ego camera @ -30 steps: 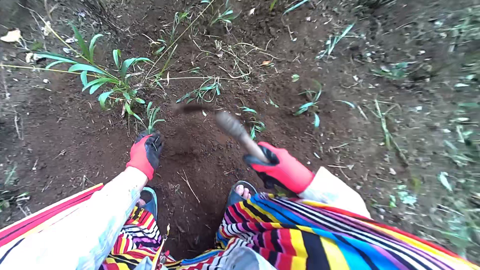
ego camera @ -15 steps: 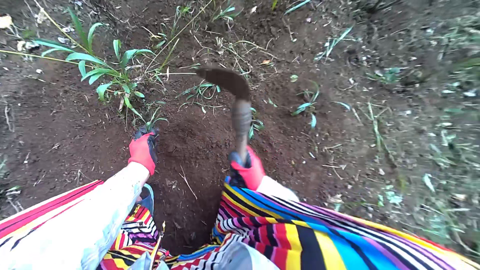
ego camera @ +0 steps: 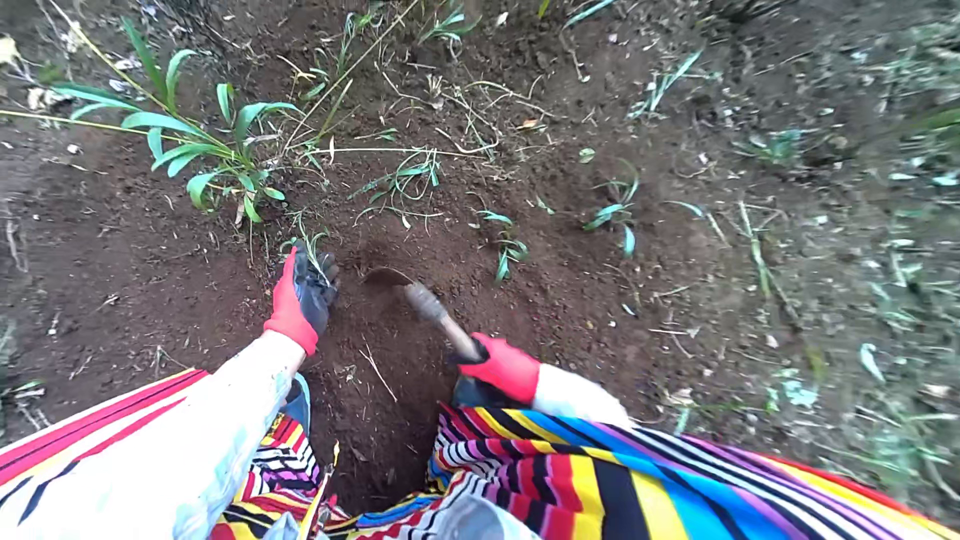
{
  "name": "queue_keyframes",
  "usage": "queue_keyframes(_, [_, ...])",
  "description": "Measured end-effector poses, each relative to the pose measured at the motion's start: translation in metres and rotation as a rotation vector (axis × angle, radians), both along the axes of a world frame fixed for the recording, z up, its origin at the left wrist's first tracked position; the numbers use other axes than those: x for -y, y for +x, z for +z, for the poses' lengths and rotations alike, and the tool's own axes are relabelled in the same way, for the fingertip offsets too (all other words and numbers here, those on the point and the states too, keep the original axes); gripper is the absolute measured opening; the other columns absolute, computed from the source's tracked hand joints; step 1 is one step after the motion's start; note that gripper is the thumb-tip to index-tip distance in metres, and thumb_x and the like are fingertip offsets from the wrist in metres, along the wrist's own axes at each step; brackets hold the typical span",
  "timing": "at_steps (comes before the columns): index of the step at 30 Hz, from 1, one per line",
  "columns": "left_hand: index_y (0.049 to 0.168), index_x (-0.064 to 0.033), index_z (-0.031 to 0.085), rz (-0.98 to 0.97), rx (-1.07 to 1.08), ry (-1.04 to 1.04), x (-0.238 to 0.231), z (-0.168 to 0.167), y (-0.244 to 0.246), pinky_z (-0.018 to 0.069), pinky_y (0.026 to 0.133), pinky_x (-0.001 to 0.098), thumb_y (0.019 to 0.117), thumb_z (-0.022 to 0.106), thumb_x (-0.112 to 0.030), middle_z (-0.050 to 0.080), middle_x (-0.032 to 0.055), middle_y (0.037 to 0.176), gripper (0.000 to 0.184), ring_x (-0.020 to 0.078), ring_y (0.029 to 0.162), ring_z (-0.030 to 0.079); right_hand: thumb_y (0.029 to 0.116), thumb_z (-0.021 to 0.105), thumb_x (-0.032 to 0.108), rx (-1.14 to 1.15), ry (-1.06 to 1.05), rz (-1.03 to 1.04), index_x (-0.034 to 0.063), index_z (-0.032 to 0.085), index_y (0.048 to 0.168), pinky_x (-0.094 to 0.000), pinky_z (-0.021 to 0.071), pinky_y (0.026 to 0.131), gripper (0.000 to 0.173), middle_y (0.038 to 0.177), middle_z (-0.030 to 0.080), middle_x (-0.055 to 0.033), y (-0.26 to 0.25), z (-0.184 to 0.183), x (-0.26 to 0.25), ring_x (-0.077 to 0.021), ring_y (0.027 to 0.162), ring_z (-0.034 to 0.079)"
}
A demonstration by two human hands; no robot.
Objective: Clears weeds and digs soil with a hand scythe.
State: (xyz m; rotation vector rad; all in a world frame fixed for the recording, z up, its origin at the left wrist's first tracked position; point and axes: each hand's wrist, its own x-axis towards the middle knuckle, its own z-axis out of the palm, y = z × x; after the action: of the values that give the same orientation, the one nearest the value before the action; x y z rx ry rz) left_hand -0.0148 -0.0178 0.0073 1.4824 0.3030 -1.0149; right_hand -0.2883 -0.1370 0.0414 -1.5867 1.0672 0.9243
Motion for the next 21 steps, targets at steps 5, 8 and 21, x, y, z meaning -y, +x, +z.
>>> queue_keyframes(5, [0.146, -0.0168, 0.044, 0.092, 0.045, -0.001, -0.007, -0.015, 0.01, 0.0538, 0.092, 0.0382, 0.1095, 0.04, -0.046, 0.065, 0.0051, 0.126, 0.047, 0.0174, 0.11, 0.065, 0.0963, 0.07, 0.031, 0.237, -0.167, -0.231, 0.004, 0.052, 0.141, -0.0529, 0.0582, 0.085, 0.055, 0.108, 0.068, -0.0208, -0.01, 0.004, 0.003, -0.0307, 0.092, 0.07])
queue_keyframes(8, [0.133, -0.0112, 0.051, 0.175, 0.0, 0.024, -0.014, -0.027, 0.015, 0.0543, 0.087, 0.0343, 0.1101, 0.04, -0.026, 0.065, 0.0048, 0.119, 0.029, 0.0145, 0.1, 0.066, 0.0945, 0.071, 0.032, 0.054, -0.104, -0.143, 0.003, 0.044, 0.15, -0.0639, 0.0473, 0.102, 0.068, 0.131, 0.062, -0.0289, -0.002, -0.038, -0.022, -0.0437, 0.12, 0.062])
queue_keyframes(21, [0.111, -0.0201, 0.052, 0.123, -0.05, -0.034, 0.005, -0.003, 0.019, 0.0557, 0.083, 0.0358, 0.1107, 0.035, -0.038, 0.063, -0.0026, 0.093, 0.025, 0.0127, 0.089, 0.066, 0.0932, 0.072, 0.041, 0.076, -0.087, 0.033, 0.0073, 0.052, 0.142, -0.0658, 0.0497, 0.095, 0.063, 0.123, 0.065, -0.026, 0.006, -0.014, 0.001, -0.0424, 0.114, 0.064])
